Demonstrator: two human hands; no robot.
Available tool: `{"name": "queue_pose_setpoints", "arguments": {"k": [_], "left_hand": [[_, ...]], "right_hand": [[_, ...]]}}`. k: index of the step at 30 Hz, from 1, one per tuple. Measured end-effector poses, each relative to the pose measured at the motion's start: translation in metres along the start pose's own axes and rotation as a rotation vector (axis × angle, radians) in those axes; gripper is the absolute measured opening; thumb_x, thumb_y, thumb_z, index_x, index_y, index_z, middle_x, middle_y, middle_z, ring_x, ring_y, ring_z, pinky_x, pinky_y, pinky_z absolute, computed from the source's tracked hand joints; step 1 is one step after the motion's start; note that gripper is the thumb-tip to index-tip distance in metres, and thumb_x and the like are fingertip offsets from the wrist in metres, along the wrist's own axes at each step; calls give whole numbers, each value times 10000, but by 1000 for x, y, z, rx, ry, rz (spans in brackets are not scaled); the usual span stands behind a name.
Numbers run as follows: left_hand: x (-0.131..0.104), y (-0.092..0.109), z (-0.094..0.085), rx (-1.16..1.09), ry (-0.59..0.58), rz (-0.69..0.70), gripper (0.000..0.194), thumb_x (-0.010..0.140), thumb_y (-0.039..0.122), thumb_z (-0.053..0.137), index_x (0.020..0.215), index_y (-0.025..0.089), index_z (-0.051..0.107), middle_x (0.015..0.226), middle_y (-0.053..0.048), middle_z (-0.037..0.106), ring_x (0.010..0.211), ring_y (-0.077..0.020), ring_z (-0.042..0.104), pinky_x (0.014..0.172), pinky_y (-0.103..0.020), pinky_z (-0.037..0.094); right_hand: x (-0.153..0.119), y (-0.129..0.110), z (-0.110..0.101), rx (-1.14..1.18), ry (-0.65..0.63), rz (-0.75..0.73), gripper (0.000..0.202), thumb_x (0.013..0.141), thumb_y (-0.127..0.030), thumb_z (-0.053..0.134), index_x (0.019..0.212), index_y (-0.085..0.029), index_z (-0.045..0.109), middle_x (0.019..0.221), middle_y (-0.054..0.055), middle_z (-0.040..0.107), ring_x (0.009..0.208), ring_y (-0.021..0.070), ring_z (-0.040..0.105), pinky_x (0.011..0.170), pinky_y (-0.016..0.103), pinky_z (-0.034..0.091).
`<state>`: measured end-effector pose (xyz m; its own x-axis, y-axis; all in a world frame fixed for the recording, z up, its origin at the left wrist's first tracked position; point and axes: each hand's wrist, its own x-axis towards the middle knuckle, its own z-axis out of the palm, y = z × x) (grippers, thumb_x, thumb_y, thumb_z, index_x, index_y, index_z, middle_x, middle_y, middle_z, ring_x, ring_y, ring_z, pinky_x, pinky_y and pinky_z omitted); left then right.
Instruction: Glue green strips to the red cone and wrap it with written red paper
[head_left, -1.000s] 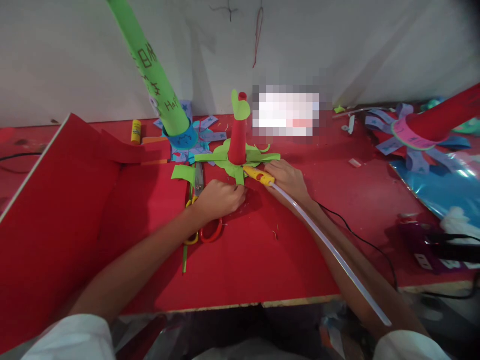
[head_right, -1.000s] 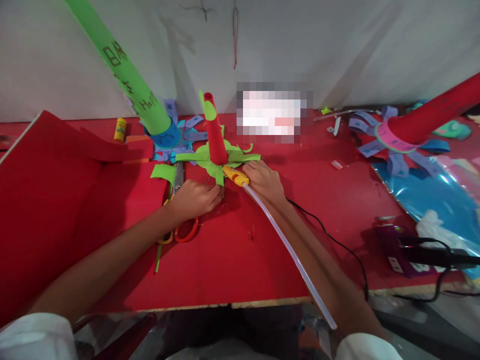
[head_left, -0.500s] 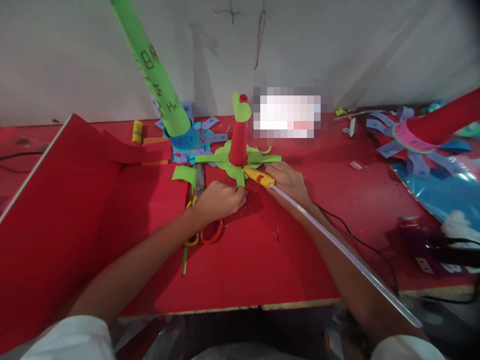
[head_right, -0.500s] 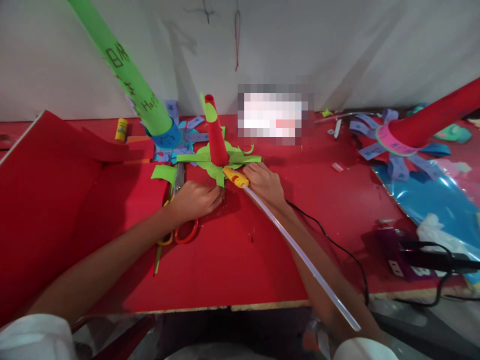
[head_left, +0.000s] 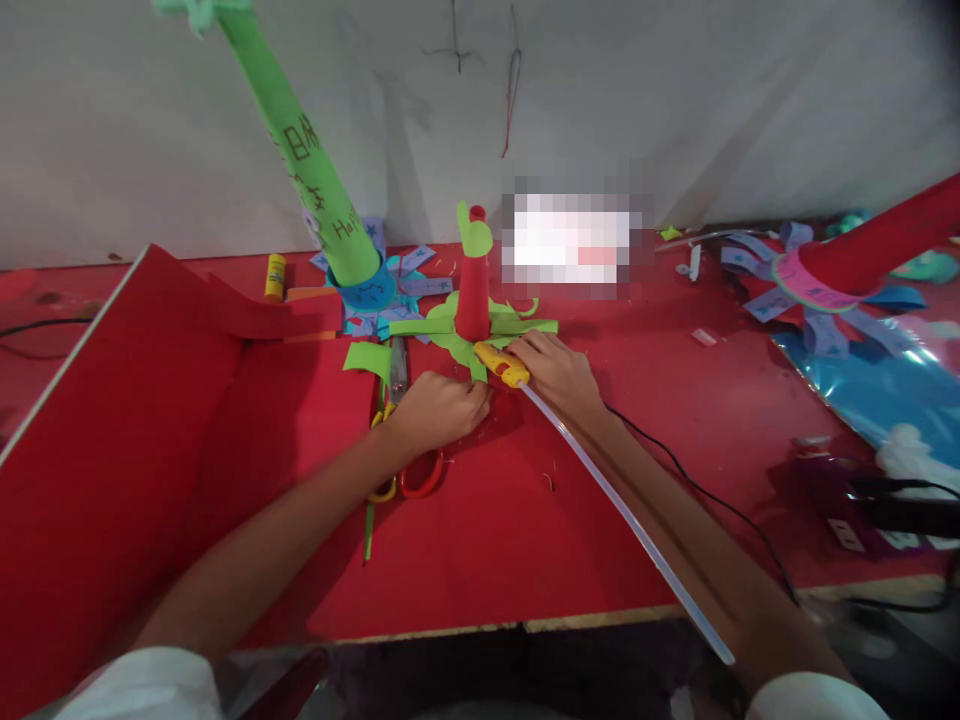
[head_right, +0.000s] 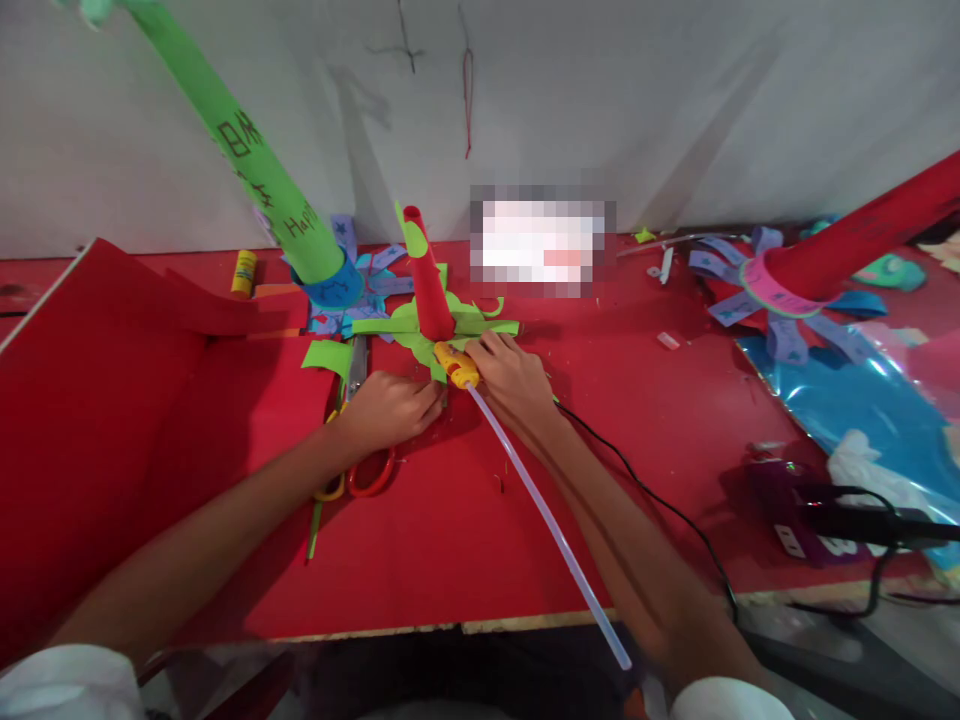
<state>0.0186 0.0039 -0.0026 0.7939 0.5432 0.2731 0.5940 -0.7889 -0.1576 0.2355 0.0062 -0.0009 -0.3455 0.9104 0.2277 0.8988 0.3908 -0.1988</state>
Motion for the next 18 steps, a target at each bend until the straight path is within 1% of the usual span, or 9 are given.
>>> {"name": "queue_pose_setpoints", "arguments": {"k": [3,7,10,13,18], "left_hand": [[-1,0,1,-28,-21,-13,326,1001,215,415,795,144,657,572,-62,666,446,-170,557,459,-292,210],[-2,-1,2,-56,-38,-33,328,1004,235,408,821,140,662,585,-66,672,457,-162,558,478,-280,256],[-2,-1,2,-36,-38,-33,322,1006,247,414,834,141,664,581,-60,675,457,-166,566,478,-284,242],[-2,0,2,-12,-33,-27,323,1008,237,425,798,151,656,575,-52,676,457,-166,569,476,-292,225],[-1,0,0,-21,-34,-30,340,1008,236,413,803,145,669,567,-62,668,456,-181,576,464,-302,226]], "right_hand": [[0,-2,1,-13,24,-5,166,1040,-307,511,1084,-230,651,1107,90,679,1039,244,592,575,330,259],[0,-1,3,-3,21,-15,151,1026,-330,528,1051,-229,637,1099,91,676,1043,250,590,575,331,258],[0,-1,4,6,22,-13,133,1011,-333,554,1042,-226,627,1084,85,676,1057,247,591,573,333,256],[2,-1,5,5,23,-12,135,1017,-334,546,1031,-221,618,1079,80,677,1057,242,594,569,338,245],[1,1,3,17,29,9,153,1034,-322,505,992,-216,605,1044,82,684,994,237,587,589,340,249]]}}
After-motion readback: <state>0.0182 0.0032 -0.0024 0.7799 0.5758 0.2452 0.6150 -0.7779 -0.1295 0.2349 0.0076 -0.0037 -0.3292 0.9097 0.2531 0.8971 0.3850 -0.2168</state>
